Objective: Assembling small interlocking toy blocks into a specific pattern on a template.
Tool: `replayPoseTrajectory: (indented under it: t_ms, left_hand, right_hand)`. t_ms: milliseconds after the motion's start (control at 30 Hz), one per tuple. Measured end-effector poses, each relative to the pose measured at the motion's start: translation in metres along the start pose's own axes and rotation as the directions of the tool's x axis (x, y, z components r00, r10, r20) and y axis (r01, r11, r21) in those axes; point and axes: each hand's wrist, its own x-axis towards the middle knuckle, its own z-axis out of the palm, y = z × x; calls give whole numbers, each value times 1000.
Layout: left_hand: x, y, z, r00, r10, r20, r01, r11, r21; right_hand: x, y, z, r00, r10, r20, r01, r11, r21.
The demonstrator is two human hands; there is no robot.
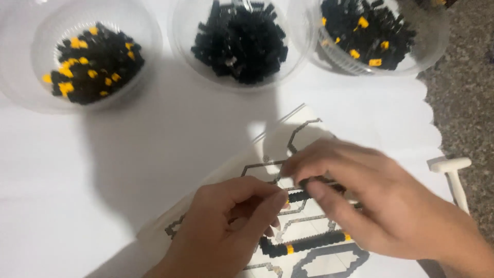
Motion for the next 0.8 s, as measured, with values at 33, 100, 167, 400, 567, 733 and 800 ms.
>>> replayPoseTrajectory:
  t_ms: [33, 100, 167, 400, 567, 733, 800]
  left_hand:
    - [0, -1, 0, 998, 56, 9, -56, 998, -11]
    - [1, 1, -2, 999, 27, 19, -27, 1000, 5]
    - [2, 3, -1, 1000, -4, 31, 3, 1000, 21]
    - [1, 6, -1, 995, -96, 31, 98, 993, -68]
    - [1, 7, 2, 989, -137, -61, 124, 976, -178]
    - [3, 2, 0, 998, -8, -54, 2, 993, -114]
    - [4, 4, -1, 998, -46, -35, 39, 985, -166]
  right_hand:
    - [2, 0, 3, 999, -3, 44, 4, 1000, -10]
    - [2, -2, 5, 999, 2, 45, -1, 1000, -19]
    - [2, -2, 6, 999, 10, 45, -9, 1000, -26]
    - [0, 3, 15, 1000, -10, 10, 11, 996, -85]
    - [-1, 4, 18, 1000, -4, -9, 3, 995, -101]
    - [-1, 1, 21, 994, -66, -88, 45, 974, -223]
    - [-2, 1, 22, 989, -97, -114, 66, 967, -244]
